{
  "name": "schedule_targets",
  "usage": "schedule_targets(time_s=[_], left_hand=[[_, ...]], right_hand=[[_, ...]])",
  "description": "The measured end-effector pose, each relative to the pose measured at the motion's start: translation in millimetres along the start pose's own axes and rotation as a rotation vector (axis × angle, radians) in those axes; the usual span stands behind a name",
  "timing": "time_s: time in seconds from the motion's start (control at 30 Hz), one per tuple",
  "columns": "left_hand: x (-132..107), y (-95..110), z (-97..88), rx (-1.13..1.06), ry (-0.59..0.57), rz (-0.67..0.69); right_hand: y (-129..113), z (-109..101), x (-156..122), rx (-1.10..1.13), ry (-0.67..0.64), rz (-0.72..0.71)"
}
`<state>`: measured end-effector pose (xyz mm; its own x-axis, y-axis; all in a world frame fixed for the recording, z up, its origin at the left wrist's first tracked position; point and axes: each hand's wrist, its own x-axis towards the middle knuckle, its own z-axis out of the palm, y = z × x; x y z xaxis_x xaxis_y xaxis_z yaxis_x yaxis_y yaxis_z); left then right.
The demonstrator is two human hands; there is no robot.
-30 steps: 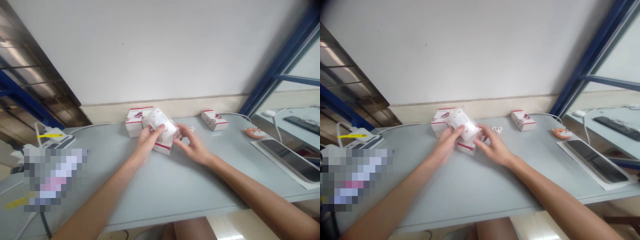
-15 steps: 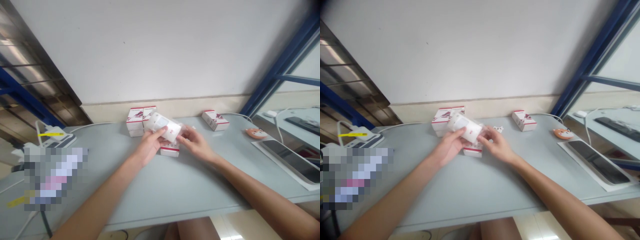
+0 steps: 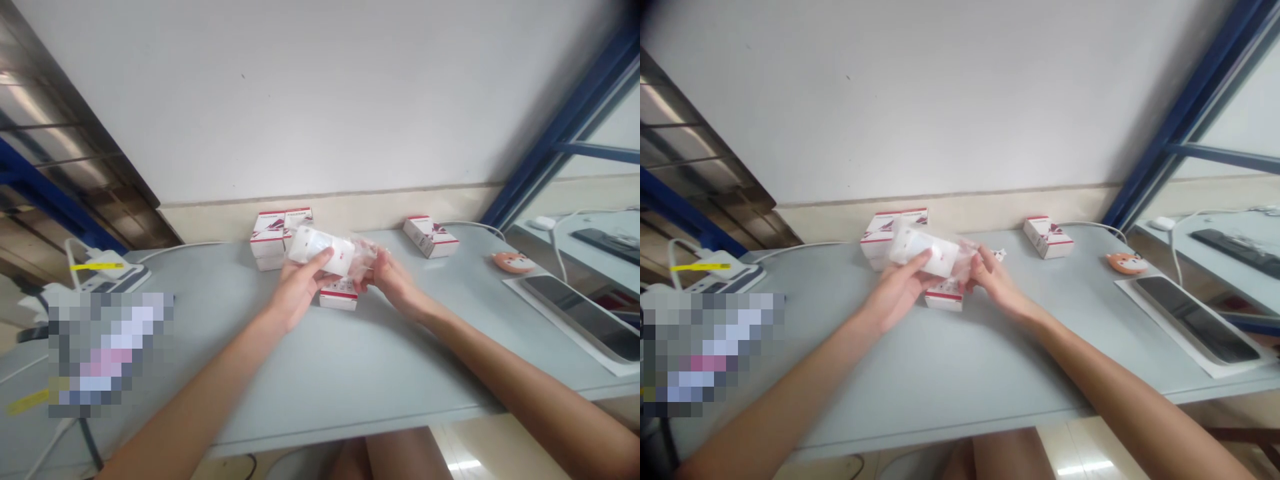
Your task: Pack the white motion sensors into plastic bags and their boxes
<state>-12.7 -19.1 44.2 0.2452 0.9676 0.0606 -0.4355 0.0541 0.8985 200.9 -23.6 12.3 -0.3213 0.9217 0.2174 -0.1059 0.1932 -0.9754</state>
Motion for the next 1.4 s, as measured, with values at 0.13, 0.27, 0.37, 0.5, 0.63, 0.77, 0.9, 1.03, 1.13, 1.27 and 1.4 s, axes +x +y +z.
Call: schedule_targets(time_s=[0.13, 0.27, 0.37, 0.5, 0.63, 0.77, 0.9, 1.03, 1.13, 1.27, 1.4], left_hand=[[-0.8, -5.8, 0.0, 0.019, -0.06, -0.009], [-3.1, -2.6, 3.9, 0.047, -0.079, 0.027], [-6.4, 6.7, 8.7, 0.049, -0.125, 0.068], [-9.5, 15.3, 10.4, 0.069, -0.165, 0.045], [-8.6, 13.0, 4.7, 0.15, -0.135, 0.086], [-6.7, 9.4, -0.7, 0.306, -0.113, 0.172], [-3.9, 5.8, -1.6, 0.392, -0.071, 0.266], [-0.8, 0.8, -3.2, 0.611, 0.043, 0.461], [-2.0, 0.4, -3.9, 0.734, 0.11, 0.526], [-7.1, 2.0, -3.9, 0.785, 0.132, 0.471], [-9.2, 2.0, -4.1, 0.818, 0.172, 0.424]], right_hand=[[-2.0, 3.7, 4.5, -0.023, 0.111, 0.007], [-8.9, 1.9, 7.4, 0.086, 0.182, 0.029], [-14.2, -1.2, 6.6, 0.212, 0.175, 0.083], [-16.8, -6.2, 6.1, 0.304, 0.157, 0.117], [-15.3, -12.9, 7.8, 0.357, 0.179, 0.194], [-15.8, -17.2, 8.0, 0.37, 0.17, 0.261], [-17.9, -14.5, 5.7, 0.371, 0.154, 0.252], [-19.7, -8.3, 4.2, 0.337, 0.206, 0.142], [-17.8, -7.2, 4.3, 0.247, 0.25, 0.051], [-11.5, -10.4, 3.9, 0.093, 0.248, -0.025], [-8.1, -12.6, 2.5, -0.096, 0.208, -0.057]])
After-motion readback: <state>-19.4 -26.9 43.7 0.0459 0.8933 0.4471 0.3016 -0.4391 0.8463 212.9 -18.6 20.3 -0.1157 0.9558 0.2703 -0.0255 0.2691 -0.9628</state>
